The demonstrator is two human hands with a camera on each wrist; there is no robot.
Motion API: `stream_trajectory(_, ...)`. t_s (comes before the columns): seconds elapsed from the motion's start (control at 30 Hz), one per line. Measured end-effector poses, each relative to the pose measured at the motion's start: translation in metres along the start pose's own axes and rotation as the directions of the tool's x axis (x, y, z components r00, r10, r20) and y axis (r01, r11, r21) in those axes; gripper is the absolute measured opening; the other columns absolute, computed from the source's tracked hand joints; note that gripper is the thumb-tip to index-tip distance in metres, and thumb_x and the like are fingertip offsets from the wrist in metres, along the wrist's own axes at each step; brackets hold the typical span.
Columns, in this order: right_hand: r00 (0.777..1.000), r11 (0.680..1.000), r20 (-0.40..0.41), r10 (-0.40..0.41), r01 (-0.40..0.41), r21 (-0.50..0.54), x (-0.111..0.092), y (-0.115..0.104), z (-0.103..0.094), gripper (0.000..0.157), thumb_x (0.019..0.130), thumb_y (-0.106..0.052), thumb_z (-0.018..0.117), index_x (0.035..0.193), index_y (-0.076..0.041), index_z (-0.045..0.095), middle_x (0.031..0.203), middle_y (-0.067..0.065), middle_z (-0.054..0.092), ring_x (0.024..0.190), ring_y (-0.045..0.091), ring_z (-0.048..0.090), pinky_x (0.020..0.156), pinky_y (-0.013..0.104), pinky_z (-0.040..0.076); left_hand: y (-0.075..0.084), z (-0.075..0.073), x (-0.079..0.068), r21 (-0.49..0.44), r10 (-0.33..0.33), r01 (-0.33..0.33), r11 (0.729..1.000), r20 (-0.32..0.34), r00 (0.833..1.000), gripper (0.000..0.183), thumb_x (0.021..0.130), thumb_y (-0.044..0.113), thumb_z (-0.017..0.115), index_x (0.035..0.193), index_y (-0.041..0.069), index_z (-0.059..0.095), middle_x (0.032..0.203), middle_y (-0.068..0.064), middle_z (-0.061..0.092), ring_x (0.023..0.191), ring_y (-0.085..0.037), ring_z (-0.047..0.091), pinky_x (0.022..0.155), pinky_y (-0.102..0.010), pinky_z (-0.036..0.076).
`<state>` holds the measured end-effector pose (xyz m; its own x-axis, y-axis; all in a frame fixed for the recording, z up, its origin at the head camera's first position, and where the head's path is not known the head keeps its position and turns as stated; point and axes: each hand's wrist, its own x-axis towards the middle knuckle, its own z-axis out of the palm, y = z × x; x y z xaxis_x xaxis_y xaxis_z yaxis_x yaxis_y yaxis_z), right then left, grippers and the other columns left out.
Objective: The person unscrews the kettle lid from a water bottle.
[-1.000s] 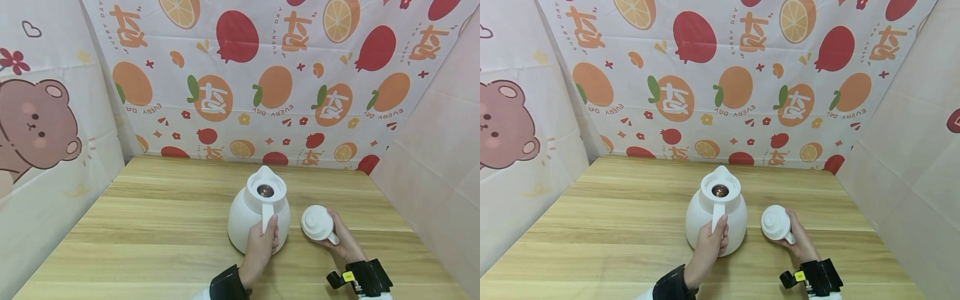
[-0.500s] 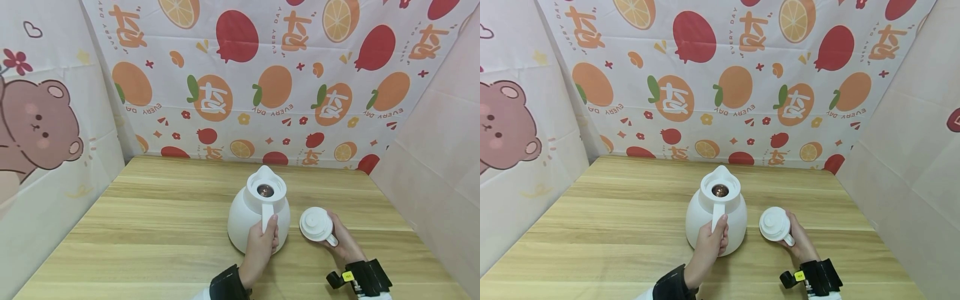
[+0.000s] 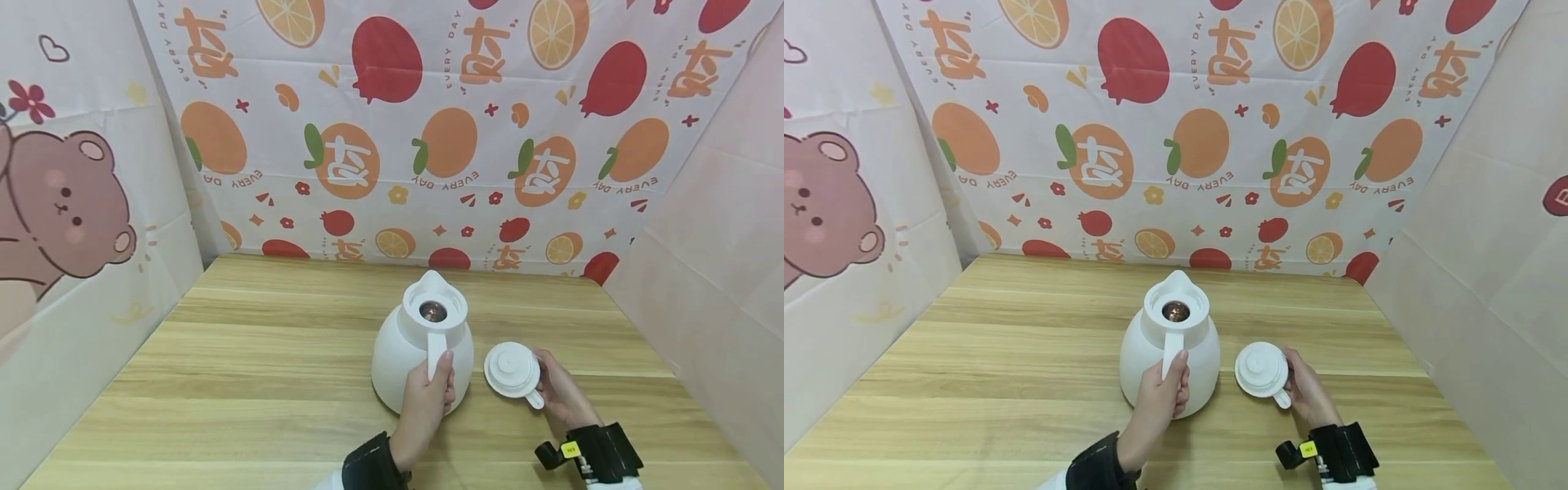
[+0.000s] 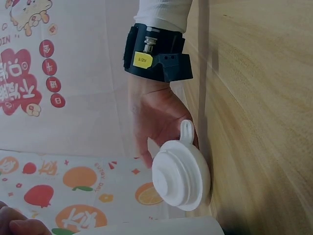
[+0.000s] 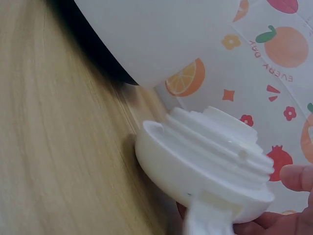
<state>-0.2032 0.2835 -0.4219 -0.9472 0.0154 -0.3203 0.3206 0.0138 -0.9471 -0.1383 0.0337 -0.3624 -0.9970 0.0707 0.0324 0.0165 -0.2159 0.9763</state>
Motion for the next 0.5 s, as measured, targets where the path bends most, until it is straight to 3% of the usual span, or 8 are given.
stream_trajectory(0.13, 1.000, 0.998, 0.019, -0.010, 0.009, 0.065, 0.0006, 0.0007, -0.0028, 0.034, 0.103, -0.035, 0.027, 0.110, -0.009, 0.047, 0.087, -0.012, 0.054, 0.081, -0.002, 0.052, 0.072, 0.014, 0.046, -0.0007, -0.0002, 0.0002, 0.002, 0.003, -0.003, 1.000, 0.000, 1.000, 0.054, 0.097, 0.027, 0.050, 0.080, -0.023, 0.044, 0.049, 0.005, 0.038, 0.041, -0.002, 0.033, 0.039, -0.013, 0.029)
stream_trajectory(0.27, 1.000, 0.993, 0.018, -0.008, 0.006, 0.121, 0.0008, 0.0022, -0.0046, 0.024, 0.102, -0.021, 0.027, 0.105, -0.010, 0.049, 0.083, -0.013, 0.056, 0.077, -0.004, 0.052, 0.069, 0.012, 0.049, -0.0011, -0.0002, 0.0002, 0.005, 0.005, -0.005, 1.000, -0.002, 1.000, 0.054, 0.096, 0.028, 0.050, 0.081, -0.024, 0.045, 0.048, 0.004, 0.038, 0.041, -0.002, 0.033, 0.039, -0.014, 0.029)
stream_trajectory(0.37, 1.000, 0.995, 0.008, 0.002, -0.003, 0.099, 0.0007, 0.0035, -0.0054, 0.030, 0.101, -0.015, 0.025, 0.120, 0.001, 0.043, 0.085, -0.012, 0.053, 0.077, -0.004, 0.049, 0.068, 0.010, 0.049, -0.0014, -0.0002, 0.0002, 0.003, 0.005, -0.005, 1.000, -0.003, 1.000, 0.054, 0.096, 0.028, 0.051, 0.081, -0.024, 0.045, 0.048, 0.004, 0.038, 0.041, -0.002, 0.033, 0.039, -0.014, 0.029)
stream_trajectory(0.5, 1.000, 0.997, -0.025, 0.008, -0.006, 0.073, 0.0009, 0.0052, -0.0054, 0.047, 0.101, -0.015, 0.027, 0.139, 0.013, 0.023, 0.089, -0.011, 0.052, 0.080, -0.004, 0.049, 0.068, 0.008, 0.048, -0.0018, -0.0004, 0.0005, 0.002, 0.005, -0.005, 1.000, -0.002, 1.000, 0.054, 0.096, 0.028, 0.051, 0.081, -0.023, 0.045, 0.049, 0.004, 0.038, 0.041, -0.002, 0.033, 0.039, -0.014, 0.029)
